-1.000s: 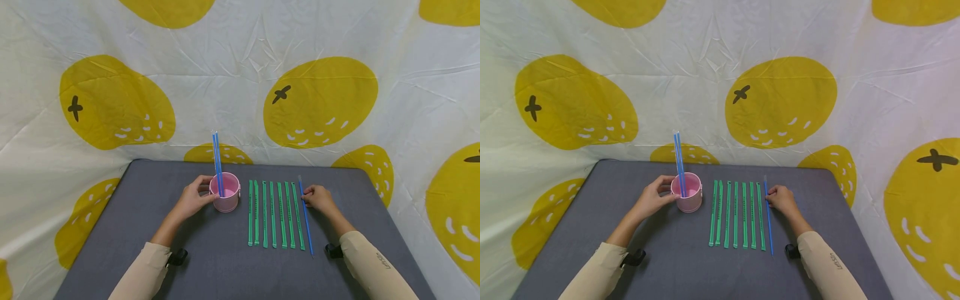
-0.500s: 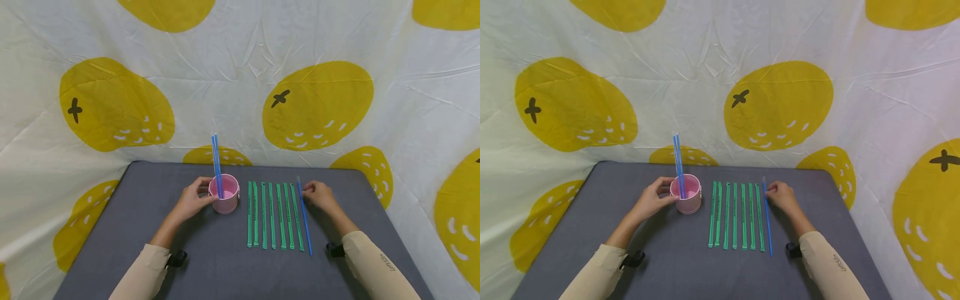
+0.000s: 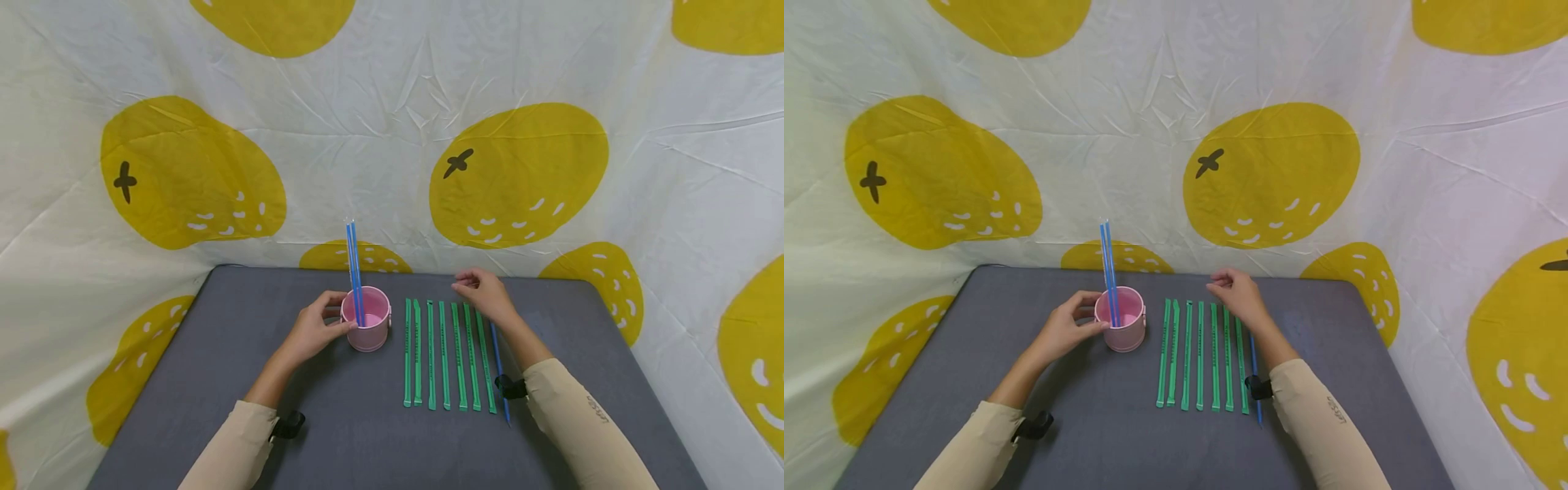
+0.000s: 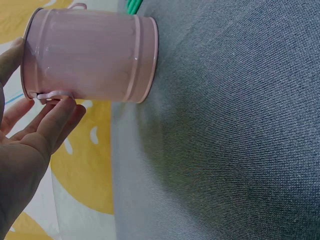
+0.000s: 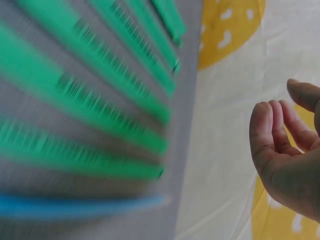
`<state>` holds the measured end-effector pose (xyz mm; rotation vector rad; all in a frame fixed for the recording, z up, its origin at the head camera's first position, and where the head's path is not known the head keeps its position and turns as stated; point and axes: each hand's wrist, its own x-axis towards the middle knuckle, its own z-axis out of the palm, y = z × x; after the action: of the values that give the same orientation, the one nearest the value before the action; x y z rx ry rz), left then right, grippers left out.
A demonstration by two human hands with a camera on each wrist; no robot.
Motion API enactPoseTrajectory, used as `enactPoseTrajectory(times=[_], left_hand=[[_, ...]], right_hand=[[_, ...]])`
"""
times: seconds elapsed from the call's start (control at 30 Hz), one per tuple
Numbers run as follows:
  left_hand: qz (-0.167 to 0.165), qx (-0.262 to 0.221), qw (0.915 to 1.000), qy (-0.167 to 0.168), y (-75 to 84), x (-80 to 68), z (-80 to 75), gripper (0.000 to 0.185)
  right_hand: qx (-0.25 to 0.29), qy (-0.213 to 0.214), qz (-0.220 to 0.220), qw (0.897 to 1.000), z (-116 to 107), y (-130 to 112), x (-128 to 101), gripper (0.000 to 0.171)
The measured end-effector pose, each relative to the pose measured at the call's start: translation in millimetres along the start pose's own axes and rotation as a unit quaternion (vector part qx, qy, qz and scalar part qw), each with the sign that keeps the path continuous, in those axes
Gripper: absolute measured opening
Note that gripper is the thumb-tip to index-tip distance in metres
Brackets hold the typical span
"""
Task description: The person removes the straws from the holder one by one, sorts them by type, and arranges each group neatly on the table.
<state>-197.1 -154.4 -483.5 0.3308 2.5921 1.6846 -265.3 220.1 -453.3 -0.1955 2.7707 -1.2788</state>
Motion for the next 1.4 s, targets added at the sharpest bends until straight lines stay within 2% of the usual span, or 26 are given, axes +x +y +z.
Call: enactPoseTrajectory(times=[0.27, 0.47, 0.83, 1.13, 1.4], left_hand=[[0.002, 0.007, 1.0000, -0.002, -2.4, -0.4, 1.1, 0.060], [0.003, -0.001, 1.0000, -0.004, -4.3, -1.5, 1.1, 0.060], [0.014, -0.003, 0.9999, -0.008, -5.8, -2.7, -1.5, 0.059], [0.021, -0.002, 0.9997, -0.007, -6.0, -3.2, -1.4, 0.059], [0.026, -0.005, 0.9996, -0.011, -6.5, -3.0, -2.1, 0.059]], right_hand=[[0.084, -0.020, -0.062, 0.994, 37.5, -46.1, 20.9, 0.032], [0.109, -0.051, -0.094, 0.988, 61.4, -71.2, 35.3, 0.037], [0.162, -0.104, -0.091, 0.977, 99.8, -99.9, 56.3, 0.038], [0.192, -0.103, -0.073, 0.973, 115.7, -118.2, 62.1, 0.038], [0.202, -0.105, -0.062, 0.972, 120.5, -127.3, 63.9, 0.036]])
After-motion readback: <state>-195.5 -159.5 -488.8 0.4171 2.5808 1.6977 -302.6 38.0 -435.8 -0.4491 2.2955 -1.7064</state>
